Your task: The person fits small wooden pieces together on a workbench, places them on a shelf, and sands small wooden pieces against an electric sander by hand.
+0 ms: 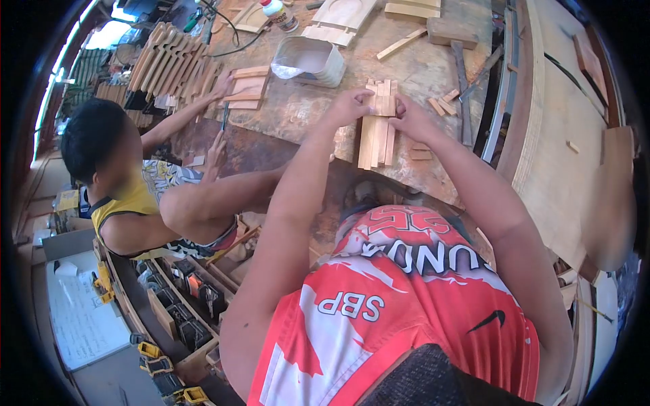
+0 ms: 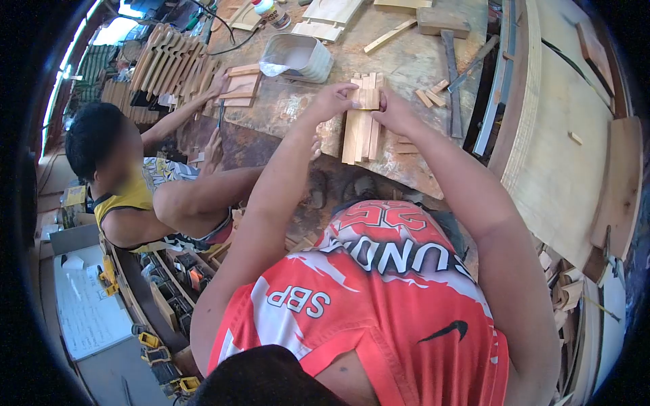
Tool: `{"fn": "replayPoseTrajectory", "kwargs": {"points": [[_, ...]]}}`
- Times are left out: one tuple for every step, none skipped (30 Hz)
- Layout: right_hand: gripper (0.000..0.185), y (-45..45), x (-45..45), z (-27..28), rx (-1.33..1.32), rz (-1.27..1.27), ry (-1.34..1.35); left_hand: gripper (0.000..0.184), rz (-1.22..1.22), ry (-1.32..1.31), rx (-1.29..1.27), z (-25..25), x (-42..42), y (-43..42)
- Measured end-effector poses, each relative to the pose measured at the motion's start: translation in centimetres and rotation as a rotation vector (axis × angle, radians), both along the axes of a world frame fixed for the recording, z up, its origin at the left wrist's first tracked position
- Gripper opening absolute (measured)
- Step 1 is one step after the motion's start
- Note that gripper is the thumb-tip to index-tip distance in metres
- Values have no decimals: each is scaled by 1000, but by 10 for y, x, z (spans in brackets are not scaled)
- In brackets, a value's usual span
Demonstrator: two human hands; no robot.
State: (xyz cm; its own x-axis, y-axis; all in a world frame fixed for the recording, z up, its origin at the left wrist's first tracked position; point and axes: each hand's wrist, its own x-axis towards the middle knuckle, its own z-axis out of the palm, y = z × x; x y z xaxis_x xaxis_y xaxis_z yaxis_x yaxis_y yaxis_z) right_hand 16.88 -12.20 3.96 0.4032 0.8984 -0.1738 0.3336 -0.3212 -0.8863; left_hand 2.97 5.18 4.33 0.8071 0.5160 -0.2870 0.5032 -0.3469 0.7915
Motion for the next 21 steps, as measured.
{"fn": "replayPoseTrajectory", "kwargs": {"points": [[60,1,1,4,-2,-3,-2,53,-65,-38,95,0,0,2],[69,1,2,9,-39,-14,-81,58,-129,-77,191,1,0,3],[79,0,2,11,-76,-23,-159,58,-130,-78,188,5,-1,1],[79,0,4,9,-80,-24,-159,65,-162,-120,336,9,-3,-2],[82,2,7,5,-98,-6,-227,71,-193,-162,483,13,-3,-4],[85,5,10,3,-116,14,-296,71,-192,-163,482,16,-1,-4],[85,7,12,0,-118,15,-297,74,-250,-87,487,19,0,-4],[81,10,13,-3,-114,31,-311,77,-309,-13,491,22,2,-4],[78,11,13,-2,-109,47,-326,77,-310,-15,490,20,3,-3],[78,12,15,-2,-111,44,-328,76,-329,0,514,18,5,-2],[73,14,15,-1,-104,82,-303,76,-348,15,538,16,7,-1],[68,14,15,2,-97,121,-278,76,-350,13,535,15,9,-1],[68,14,13,6,-100,118,-279,74,-375,26,546,15,11,0],[64,14,12,9,-114,106,-259,72,-399,40,559,15,12,1],[60,15,10,12,-127,95,-238,72,-400,38,558,18,12,-1],[60,15,10,13,-129,93,-238,69,-385,45,557,22,12,-4],[60,15,10,14,-126,95,-246,67,-370,51,556,25,12,-7],[61,15,10,14,-124,98,-253,67,-374,49,554,22,12,-5],[61,16,10,13,-127,93,-253,66,-383,34,558,20,12,-3],[61,18,11,10,-116,104,-257,66,-394,16,561,17,13,-1],[61,18,12,9,-106,113,-262,66,-401,10,559,18,14,-1]]}}
